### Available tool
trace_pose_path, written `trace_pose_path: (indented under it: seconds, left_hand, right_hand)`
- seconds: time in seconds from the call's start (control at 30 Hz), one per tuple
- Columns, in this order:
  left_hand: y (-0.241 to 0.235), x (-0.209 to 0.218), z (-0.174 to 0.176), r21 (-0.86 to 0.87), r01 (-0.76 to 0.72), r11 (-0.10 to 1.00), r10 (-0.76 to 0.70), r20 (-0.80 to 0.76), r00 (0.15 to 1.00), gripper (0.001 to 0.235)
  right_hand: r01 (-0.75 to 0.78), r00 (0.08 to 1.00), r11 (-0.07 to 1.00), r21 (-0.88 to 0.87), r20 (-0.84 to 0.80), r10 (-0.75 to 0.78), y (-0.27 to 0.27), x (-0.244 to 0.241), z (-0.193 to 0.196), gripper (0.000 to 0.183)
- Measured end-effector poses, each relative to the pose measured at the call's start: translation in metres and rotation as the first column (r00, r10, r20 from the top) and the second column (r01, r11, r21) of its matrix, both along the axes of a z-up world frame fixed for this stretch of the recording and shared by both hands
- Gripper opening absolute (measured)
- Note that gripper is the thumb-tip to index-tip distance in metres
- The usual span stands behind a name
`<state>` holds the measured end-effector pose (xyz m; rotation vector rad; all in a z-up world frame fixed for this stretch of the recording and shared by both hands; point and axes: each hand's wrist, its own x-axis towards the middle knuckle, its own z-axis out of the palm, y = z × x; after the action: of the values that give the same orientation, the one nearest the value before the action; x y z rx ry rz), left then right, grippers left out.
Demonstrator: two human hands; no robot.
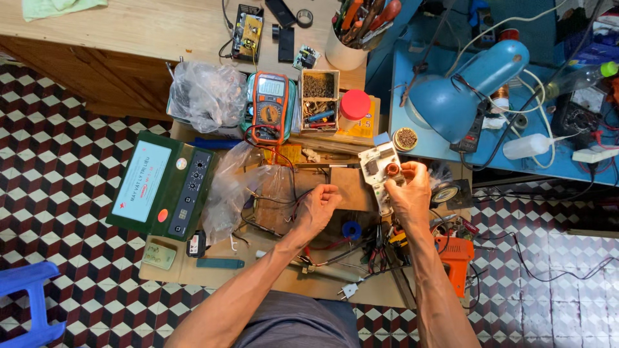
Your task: The person tests a circuit board with a multimeter, then uses a heat gun to apply heat to the board. They flip the board over multiple times and inspect it. Finally, they pick up a standing fan and place it on the workbench.
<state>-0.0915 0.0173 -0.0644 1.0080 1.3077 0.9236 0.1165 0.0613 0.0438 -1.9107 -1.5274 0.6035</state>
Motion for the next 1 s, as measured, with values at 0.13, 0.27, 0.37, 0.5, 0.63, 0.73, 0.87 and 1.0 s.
trace_pose_path:
  seconds: [0.13,0.27,0.37,0.5,0.63,0.73,0.87,1.0]
  left_hand:
    - [0.001,-0.005,0.025,-0.155,0.008,0.988,0.022,0.194,0.981,0.054]
    - [-0.011,-0.017,0.062,-0.303,0.088,0.949,0.136,0.644,0.753,0.056]
    - [-0.015,-0.016,0.080,-0.246,0.046,0.968,0.185,0.826,0.533,0.058]
    - [-0.010,-0.020,0.080,-0.309,-0.201,0.930,0.347,0.548,0.761,0.044]
    - [0.013,-0.030,0.071,-0.423,-0.247,0.872,0.488,0.705,0.514,0.036]
    - [0.030,-0.045,0.080,-0.387,-0.283,0.877,0.477,0.771,0.422,0.032]
    - [0.037,-0.065,0.117,-0.261,-0.261,0.929,0.348,0.854,0.387,0.032]
    - [0.029,-0.079,0.168,-0.250,-0.215,0.944,0.317,0.867,0.385,0.030]
  right_hand:
    - [-0.204,0.957,0.938,0.279,0.260,0.131,-0.019,-0.021,0.030,0.041]
    - [-0.399,0.869,0.836,0.377,0.446,0.214,-0.057,-0.058,0.044,0.042]
    - [-0.529,0.788,0.775,0.345,0.538,0.299,-0.085,-0.090,0.041,0.045]
    - [-0.493,0.854,0.790,0.365,0.375,0.360,-0.104,-0.113,0.033,0.053]
    - [-0.058,0.998,0.957,0.284,0.016,0.056,-0.114,-0.098,0.020,0.040]
    - [0.162,0.968,0.985,0.061,-0.204,-0.147,-0.104,-0.074,-0.001,0.035]
    - [-0.086,0.995,0.984,0.156,0.061,0.077,-0.083,-0.050,-0.032,0.048]
    - [-0.089,0.995,0.995,0.047,0.042,0.087,-0.075,-0.055,-0.044,0.047]
